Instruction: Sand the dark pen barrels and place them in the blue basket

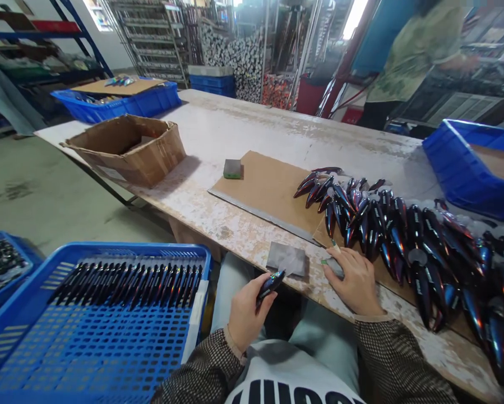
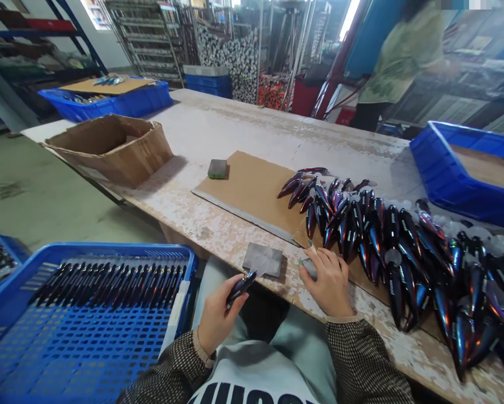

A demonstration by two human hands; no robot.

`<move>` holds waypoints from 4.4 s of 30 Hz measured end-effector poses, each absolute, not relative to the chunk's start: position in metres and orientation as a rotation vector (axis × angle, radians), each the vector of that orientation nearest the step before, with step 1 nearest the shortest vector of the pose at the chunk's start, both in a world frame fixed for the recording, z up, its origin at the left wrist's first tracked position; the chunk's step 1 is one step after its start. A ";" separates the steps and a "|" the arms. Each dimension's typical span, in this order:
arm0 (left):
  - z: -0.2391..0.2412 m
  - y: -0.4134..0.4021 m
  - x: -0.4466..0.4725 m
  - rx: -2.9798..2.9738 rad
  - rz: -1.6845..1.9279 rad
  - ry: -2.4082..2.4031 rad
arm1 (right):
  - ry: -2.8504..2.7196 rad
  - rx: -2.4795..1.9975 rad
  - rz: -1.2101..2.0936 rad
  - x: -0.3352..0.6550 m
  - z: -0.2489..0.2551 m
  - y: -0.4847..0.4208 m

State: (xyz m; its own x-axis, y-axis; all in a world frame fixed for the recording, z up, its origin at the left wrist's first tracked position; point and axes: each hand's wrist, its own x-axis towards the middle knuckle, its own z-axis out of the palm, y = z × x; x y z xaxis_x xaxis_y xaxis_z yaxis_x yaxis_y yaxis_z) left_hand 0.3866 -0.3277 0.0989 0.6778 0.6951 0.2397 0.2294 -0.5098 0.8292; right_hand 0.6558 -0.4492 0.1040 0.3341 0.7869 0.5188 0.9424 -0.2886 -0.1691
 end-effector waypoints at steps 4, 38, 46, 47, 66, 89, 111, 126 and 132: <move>0.097 -0.329 0.386 2.064 0.693 0.749 | -1.498 -2.125 -0.455 0.658 0.103 -0.451; 0.114 -0.336 0.412 2.329 -0.156 1.095 | -1.763 -1.798 -0.241 0.583 0.144 -0.336; 0.114 -0.337 0.412 2.328 -0.168 1.076 | -1.681 -1.823 -0.241 0.584 0.143 -0.339; 0.114 -0.337 0.412 2.325 -0.175 1.083 | -1.711 -1.810 -0.230 0.583 0.143 -0.339; 0.110 -0.338 0.411 2.371 -0.115 1.098 | -1.726 -1.828 -0.232 0.576 0.142 -0.337; 0.114 -0.344 0.415 2.271 -0.096 1.091 | -1.495 -2.167 -0.361 0.580 0.143 -0.342; 0.109 -0.349 0.415 2.251 -0.057 1.108 | -1.532 -2.171 -0.387 0.578 0.144 -0.344; 0.102 -0.341 0.409 1.816 0.196 0.940 | -1.407 -2.134 -0.328 0.607 0.144 -0.325; 0.116 -0.334 0.420 0.822 0.122 0.672 | -1.270 -1.806 -0.325 0.621 0.150 -0.341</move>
State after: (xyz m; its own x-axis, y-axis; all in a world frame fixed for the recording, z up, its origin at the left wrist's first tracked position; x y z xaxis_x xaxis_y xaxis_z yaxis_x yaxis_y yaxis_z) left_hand 0.4197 -0.3339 0.1158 0.7879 0.3513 -0.5057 0.1506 0.6863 0.7116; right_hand 0.6208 -0.3415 0.1495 0.4429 0.6284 0.6395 0.8582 -0.0907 -0.5052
